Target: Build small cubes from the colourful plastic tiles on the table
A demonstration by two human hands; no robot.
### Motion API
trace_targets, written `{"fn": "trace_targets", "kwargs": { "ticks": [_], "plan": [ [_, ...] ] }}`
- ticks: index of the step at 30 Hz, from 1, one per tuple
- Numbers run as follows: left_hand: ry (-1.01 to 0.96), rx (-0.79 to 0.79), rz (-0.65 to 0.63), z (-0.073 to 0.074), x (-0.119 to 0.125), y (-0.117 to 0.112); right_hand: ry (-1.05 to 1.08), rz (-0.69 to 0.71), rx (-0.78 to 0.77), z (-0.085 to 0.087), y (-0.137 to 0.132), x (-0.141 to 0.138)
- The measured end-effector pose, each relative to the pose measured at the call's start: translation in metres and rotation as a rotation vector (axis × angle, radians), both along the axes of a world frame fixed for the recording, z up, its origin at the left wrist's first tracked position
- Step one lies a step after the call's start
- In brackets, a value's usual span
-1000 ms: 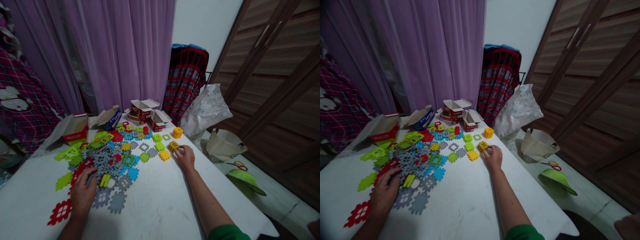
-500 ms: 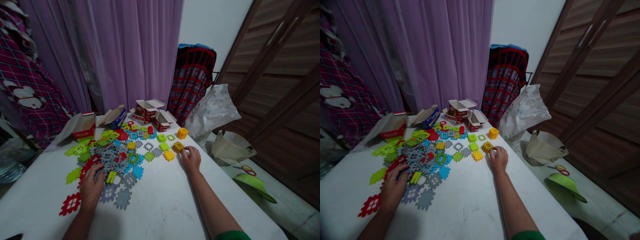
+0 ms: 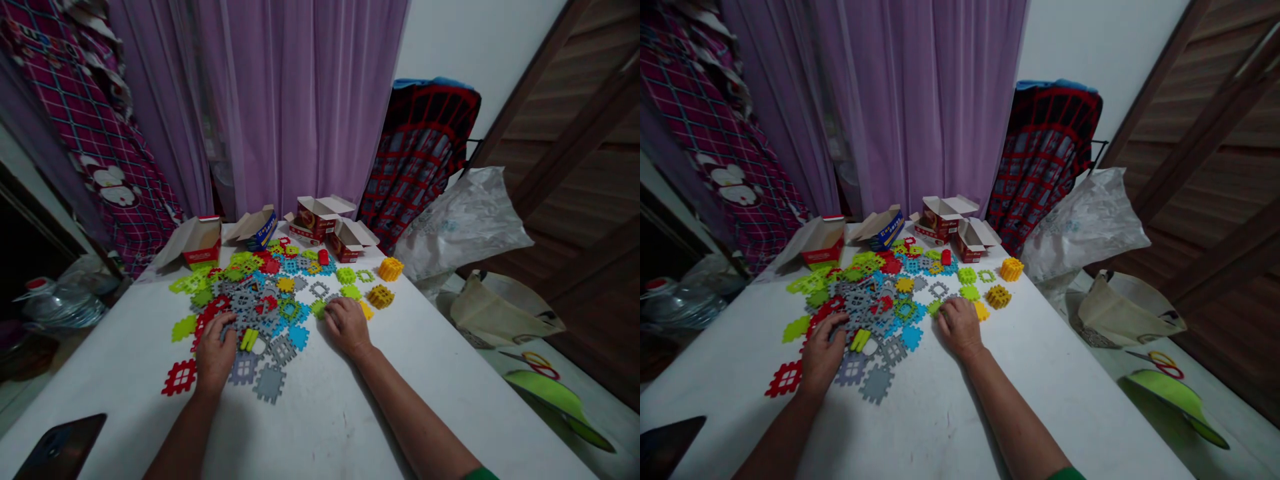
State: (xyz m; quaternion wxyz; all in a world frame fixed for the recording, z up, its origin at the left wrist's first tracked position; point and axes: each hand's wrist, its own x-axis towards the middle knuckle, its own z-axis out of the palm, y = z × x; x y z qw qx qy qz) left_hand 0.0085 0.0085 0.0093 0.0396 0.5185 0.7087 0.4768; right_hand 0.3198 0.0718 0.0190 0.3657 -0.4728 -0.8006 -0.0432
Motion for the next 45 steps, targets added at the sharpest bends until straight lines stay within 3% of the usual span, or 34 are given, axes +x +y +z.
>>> {"fn": "trace_targets", "kwargs": {
  "ticks": [6,13,20,29,32,35,39,45],
  "plan": [
    [0.0,0.012,-0.007,-0.001,0.001,0.0,-0.051,0.111,-0.119,0.0,0.001,-0.049],
    [-0.015,0.021,-0.027,0.0,0.002,0.0,-0.005,0.035,-0.17,-0.008,0.0,-0.067],
    [-0.01,0.028,-0.028,0.001,0.003,0.0,0.039,-0.023,-0.182,-0.011,0.0,-0.065],
    [-0.015,0.031,-0.034,-0.003,0.001,0.002,0.078,-0.407,-0.319,-0.013,-0.004,-0.037],
    [-0.012,0.029,-0.029,-0.002,0.002,0.002,0.09,-0.421,-0.321,-0.017,-0.008,-0.028],
    [-0.009,0.019,-0.021,0.0,0.003,0.001,0.094,-0.333,-0.266,-0.018,-0.01,-0.027],
    [-0.009,0.022,-0.034,0.003,0.005,-0.001,-0.002,-0.186,-0.183,-0.007,0.0,-0.038],
    [-0.004,0.057,-0.046,0.0,0.004,0.001,-0.32,-0.191,-0.448,0.028,0.017,-0.055]
  ]
}}
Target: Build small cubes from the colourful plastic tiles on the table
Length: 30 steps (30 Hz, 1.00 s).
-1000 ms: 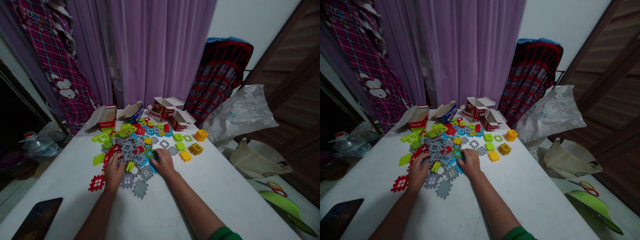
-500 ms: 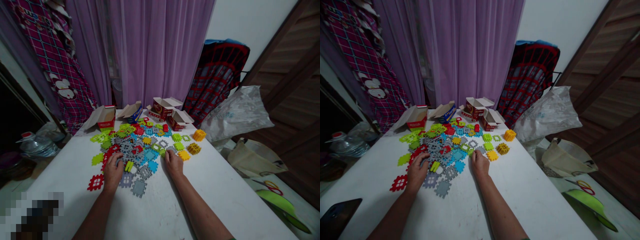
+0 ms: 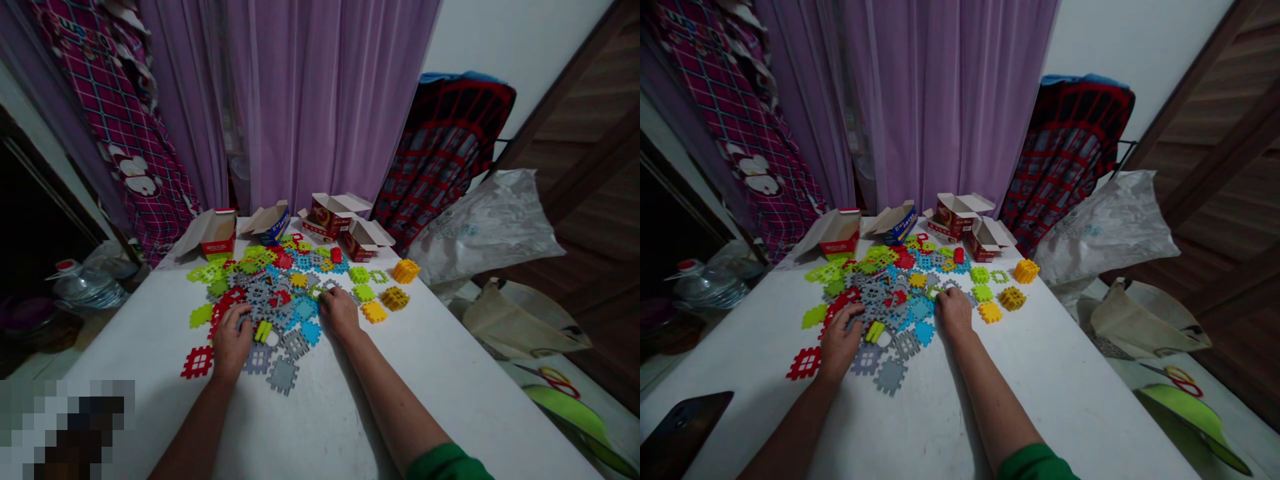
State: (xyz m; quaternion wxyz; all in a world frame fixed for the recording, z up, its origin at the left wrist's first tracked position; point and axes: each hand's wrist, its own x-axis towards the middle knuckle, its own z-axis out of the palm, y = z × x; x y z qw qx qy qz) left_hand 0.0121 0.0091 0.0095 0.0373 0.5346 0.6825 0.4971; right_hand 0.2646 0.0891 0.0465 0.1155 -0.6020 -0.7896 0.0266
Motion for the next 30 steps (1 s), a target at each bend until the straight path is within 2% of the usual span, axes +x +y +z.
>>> {"fn": "trace_targets", "kwargs": {
  "ticks": [4,7,10,13,17,21,25,30],
  "plan": [
    [-0.004,0.012,0.002,-0.002,0.0,0.001,0.037,-0.004,-0.008,0.008,-0.002,-0.001],
    [0.003,0.017,0.002,-0.002,0.0,0.001,0.253,-0.143,-0.015,0.006,-0.008,0.0],
    [0.006,0.012,0.011,-0.001,0.0,0.001,0.456,-0.324,-0.117,0.0,-0.018,0.004],
    [0.004,-0.001,0.017,-0.002,-0.001,0.001,0.538,-0.351,-0.218,-0.005,-0.031,0.011],
    [0.003,-0.003,0.021,-0.002,-0.001,0.002,0.402,-0.28,-0.237,-0.006,-0.047,0.024],
    [0.003,-0.005,0.017,-0.002,-0.001,0.001,0.236,-0.301,-0.163,-0.006,-0.052,0.034],
    [0.002,-0.021,0.016,0.001,0.0,0.0,0.162,-0.262,-0.064,-0.011,-0.051,0.031],
    [0.009,-0.036,0.008,0.003,0.0,-0.001,0.132,-0.253,-0.035,-0.015,-0.046,0.022]
  ]
}}
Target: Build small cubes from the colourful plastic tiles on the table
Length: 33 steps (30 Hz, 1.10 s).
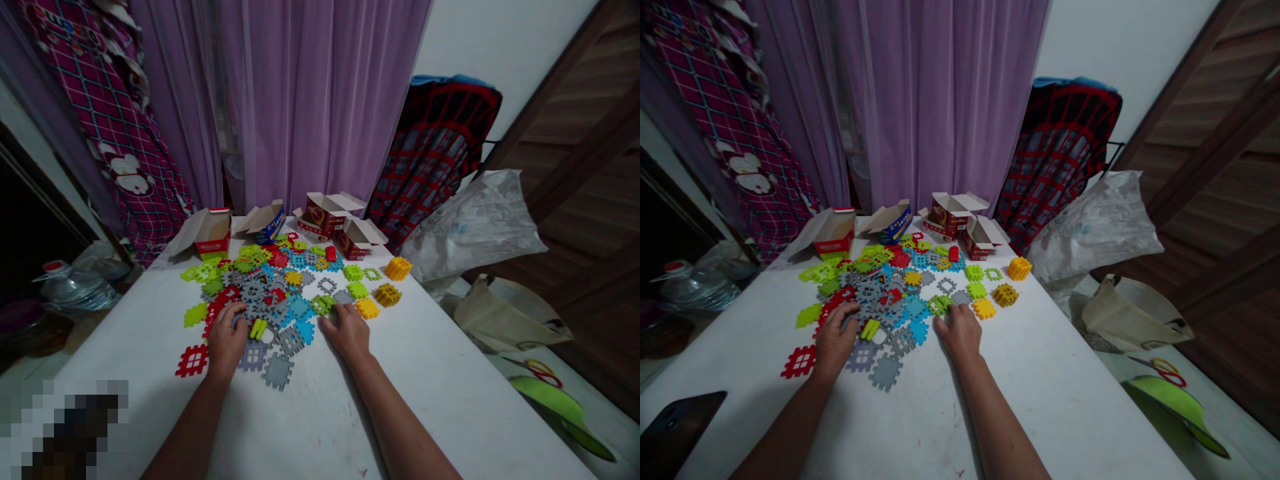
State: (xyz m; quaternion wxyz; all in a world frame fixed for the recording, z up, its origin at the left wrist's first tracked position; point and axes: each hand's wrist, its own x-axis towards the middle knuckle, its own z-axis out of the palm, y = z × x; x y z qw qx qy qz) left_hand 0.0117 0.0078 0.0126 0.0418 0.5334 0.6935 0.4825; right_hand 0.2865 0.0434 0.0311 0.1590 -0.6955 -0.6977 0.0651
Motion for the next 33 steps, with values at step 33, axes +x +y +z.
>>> {"fn": "trace_targets", "kwargs": {
  "ticks": [33],
  "plan": [
    [0.013,0.041,-0.011,-0.005,-0.002,0.003,-0.144,0.083,-0.003,0.017,0.012,-0.02]
  ]
}}
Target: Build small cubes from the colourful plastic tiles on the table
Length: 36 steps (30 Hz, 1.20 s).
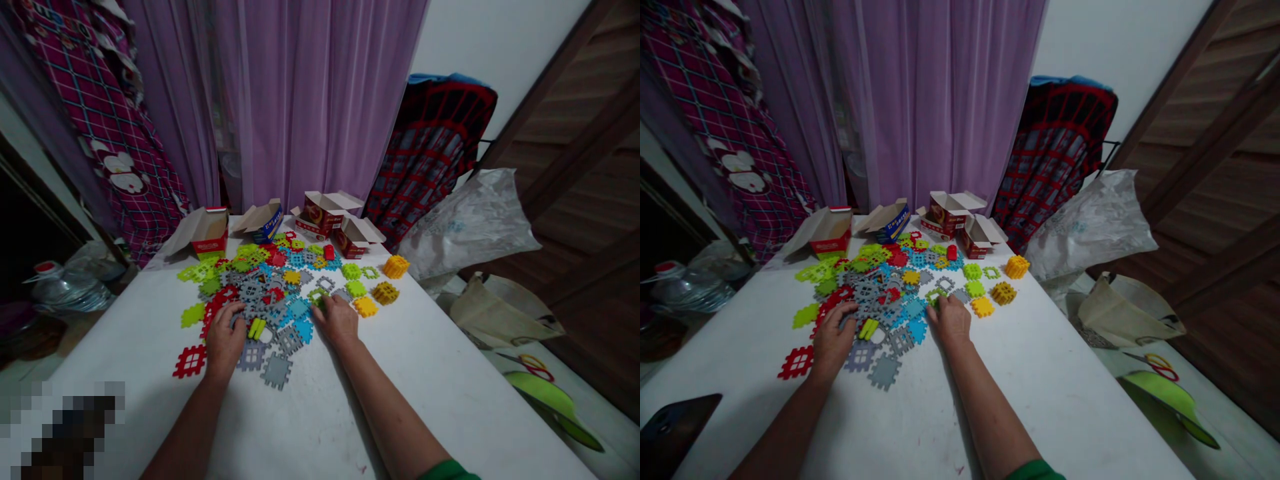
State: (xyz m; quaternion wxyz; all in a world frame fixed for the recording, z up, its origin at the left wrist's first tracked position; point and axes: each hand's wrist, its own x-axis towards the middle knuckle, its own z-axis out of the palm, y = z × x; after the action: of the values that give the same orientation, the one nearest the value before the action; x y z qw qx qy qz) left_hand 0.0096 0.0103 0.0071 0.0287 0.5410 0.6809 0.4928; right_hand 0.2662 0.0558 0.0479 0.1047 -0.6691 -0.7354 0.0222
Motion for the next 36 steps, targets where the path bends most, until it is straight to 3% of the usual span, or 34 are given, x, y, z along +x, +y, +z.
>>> {"fn": "trace_targets", "kwargs": {
  "ticks": [5,11,15,19,28,36],
  "plan": [
    [-0.011,-0.007,0.012,0.0,0.001,0.0,-0.084,0.11,-0.091,0.015,0.011,0.0],
    [-0.022,-0.001,0.002,-0.001,0.002,0.001,-0.105,0.268,-0.054,0.018,0.01,0.045],
    [-0.019,0.01,0.01,-0.002,0.001,0.001,-0.032,0.129,-0.029,0.008,0.003,0.066],
    [-0.004,-0.006,0.011,-0.001,0.001,0.001,0.101,-0.039,-0.021,-0.007,-0.011,0.066],
    [0.0,-0.008,0.013,0.0,0.001,0.0,0.1,0.0,-0.036,-0.007,-0.013,0.05],
    [0.0,-0.005,0.005,0.001,0.002,-0.001,0.105,-0.048,-0.038,-0.007,-0.015,0.04]
  ]
}}
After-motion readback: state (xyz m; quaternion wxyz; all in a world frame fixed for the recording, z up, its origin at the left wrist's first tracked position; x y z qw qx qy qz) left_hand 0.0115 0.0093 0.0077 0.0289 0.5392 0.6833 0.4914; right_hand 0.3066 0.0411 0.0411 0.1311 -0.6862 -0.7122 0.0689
